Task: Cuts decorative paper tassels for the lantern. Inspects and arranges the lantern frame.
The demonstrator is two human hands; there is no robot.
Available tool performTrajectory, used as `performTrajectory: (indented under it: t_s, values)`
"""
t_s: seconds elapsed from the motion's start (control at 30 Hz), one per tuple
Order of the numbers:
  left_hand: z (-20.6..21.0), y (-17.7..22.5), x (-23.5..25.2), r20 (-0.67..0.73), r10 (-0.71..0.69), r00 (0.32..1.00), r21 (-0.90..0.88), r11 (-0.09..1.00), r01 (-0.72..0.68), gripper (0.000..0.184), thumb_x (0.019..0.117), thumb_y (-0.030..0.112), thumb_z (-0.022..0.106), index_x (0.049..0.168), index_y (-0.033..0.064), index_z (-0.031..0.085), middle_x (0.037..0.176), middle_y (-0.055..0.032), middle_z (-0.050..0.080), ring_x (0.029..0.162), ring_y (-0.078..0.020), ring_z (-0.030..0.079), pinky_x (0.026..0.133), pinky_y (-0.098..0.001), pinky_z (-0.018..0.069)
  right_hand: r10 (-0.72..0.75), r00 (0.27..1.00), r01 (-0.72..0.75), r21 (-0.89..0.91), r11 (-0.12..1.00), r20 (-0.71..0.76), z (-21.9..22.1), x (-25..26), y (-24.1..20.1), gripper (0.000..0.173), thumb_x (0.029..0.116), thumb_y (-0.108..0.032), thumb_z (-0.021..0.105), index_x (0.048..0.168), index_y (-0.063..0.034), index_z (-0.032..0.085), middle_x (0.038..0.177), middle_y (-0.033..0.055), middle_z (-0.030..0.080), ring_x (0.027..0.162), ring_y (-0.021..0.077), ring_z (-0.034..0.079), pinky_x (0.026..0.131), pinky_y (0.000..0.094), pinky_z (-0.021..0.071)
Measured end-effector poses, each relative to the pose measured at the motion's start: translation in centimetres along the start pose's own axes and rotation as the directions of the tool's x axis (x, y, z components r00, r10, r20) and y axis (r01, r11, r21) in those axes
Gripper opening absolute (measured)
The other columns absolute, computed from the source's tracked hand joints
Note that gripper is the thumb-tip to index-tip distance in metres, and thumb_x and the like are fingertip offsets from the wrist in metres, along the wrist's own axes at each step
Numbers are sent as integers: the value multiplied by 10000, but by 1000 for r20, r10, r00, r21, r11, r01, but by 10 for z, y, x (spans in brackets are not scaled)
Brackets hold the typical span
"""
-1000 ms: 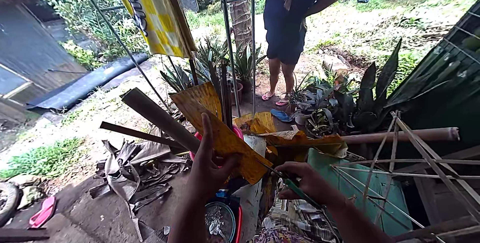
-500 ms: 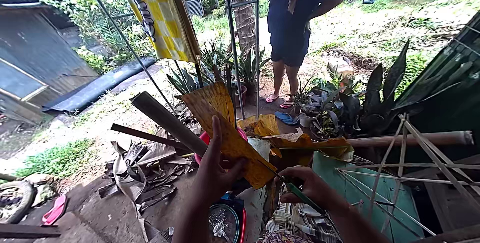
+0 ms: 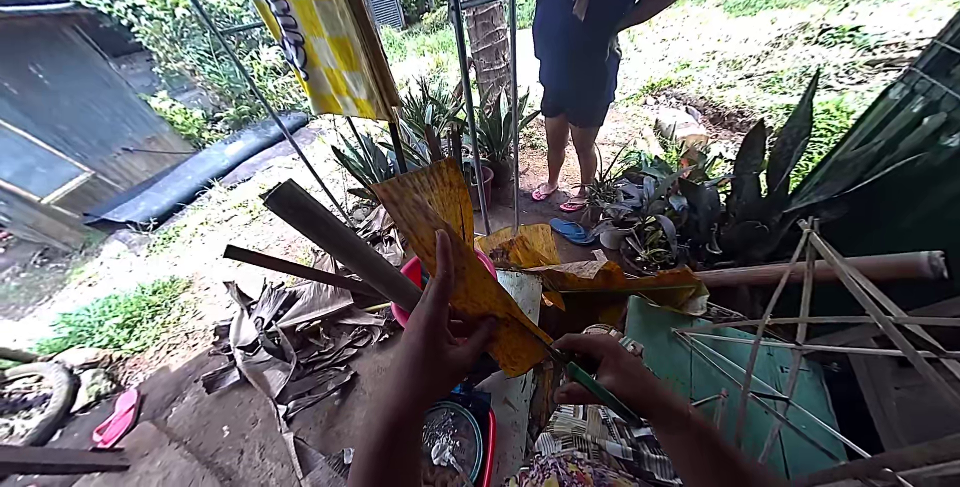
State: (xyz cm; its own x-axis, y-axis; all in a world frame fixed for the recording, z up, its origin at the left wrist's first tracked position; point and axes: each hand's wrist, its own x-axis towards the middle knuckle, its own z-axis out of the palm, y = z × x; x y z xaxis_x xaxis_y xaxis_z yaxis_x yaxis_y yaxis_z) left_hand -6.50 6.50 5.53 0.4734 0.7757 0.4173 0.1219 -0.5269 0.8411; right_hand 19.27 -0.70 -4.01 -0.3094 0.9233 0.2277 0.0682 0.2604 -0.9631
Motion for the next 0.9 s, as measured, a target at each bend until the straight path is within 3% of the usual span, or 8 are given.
performTrajectory:
  t_s: [0.3,0.4,0.53,0.77,0.9]
  values:
    - [2,-2,-2,55,19,998,51,998,-22,1144,862,83,795,1660,263,-4,1584,-111,392,1123,-204,694,830,-366,655,-60,998,61,74,995,-24,16,2,4,440,827,-472,828,1033,-106,696,717,-90,615,575,-48,532,523,133,461]
    - [3,0,-1,75,11,997,0,1000,-11,1153,860,69,799,1659,250,-13,1579,-109,398,1119,-212,697,850,-375,652,-79,996,83,185,979,-32,25,2,2,428,850,-440,819,1090,-109,695,776,-79,658,627,-37,578,563,149,500]
    - [9,-4,-1,107,24,994,-49,999,-19,1151,863,43,793,1660,209,-21,1608,-125,353,1172,-236,675,895,-392,643,-121,992,125,310,942,-33,31,4,1,439,875,-354,815,1192,-84,678,989,-1,748,855,52,714,752,247,613]
    - [14,-2,0,102,17,995,-53,999,-12,1157,856,35,798,1659,196,-19,1612,-139,340,1188,-237,667,895,-389,643,-118,988,140,270,953,-97,34,4,0,423,870,-361,819,1151,-77,685,927,-9,738,788,46,697,692,231,601]
    - [19,0,3,140,5,990,-9,1000,-4,1122,884,75,782,1654,156,-30,1573,-149,397,1165,-213,676,902,-384,636,-100,988,127,241,962,-119,33,0,-3,538,828,-447,833,1214,-106,674,968,-14,745,842,63,715,738,256,622]
